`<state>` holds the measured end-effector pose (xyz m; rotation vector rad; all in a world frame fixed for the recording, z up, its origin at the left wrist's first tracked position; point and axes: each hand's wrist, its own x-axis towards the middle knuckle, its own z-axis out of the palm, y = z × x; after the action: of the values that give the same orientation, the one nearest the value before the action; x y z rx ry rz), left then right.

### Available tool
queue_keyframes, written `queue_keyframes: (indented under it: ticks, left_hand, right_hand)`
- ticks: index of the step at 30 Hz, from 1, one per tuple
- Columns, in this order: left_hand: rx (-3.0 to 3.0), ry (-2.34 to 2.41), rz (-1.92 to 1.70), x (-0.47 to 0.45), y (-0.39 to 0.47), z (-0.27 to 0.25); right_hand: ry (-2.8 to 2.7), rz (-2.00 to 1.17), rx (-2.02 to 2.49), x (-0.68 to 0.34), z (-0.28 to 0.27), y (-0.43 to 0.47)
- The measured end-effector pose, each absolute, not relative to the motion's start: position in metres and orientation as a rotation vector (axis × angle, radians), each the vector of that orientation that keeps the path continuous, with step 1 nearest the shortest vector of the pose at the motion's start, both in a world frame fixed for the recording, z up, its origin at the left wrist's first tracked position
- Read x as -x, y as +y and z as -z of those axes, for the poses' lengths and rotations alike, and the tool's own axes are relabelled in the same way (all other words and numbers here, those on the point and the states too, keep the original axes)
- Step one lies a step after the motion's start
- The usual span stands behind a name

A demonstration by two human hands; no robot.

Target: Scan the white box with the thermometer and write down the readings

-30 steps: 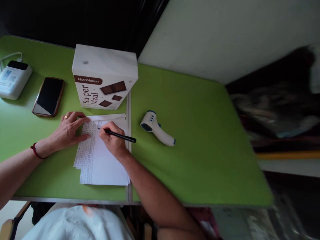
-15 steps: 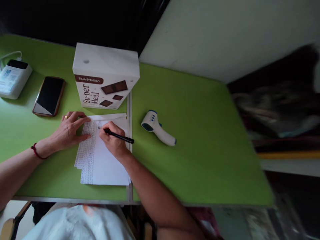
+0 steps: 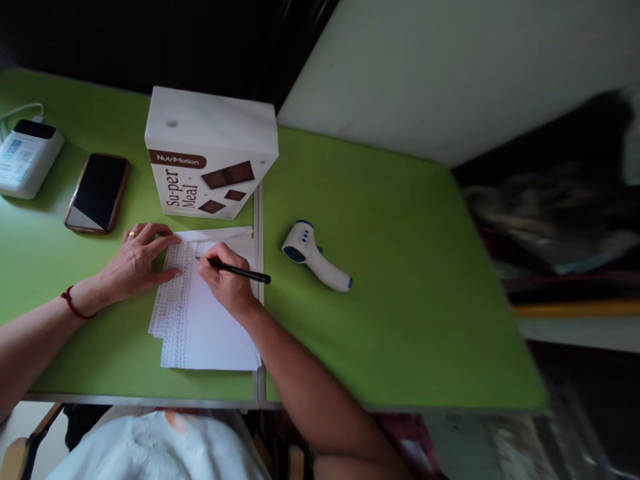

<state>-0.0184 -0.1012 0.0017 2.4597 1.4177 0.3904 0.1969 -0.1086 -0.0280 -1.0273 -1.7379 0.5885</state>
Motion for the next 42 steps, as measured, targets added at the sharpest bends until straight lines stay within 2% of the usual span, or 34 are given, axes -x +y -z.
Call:
queue_keyframes:
  ticks: [42]
  left_hand:
    - [-2.46,1.407,-0.382,0.0187,-0.1001,-0.0027]
  right_hand:
    - [-1.704,-0.581,1.173,-0.1975,0.0313,-0.1079]
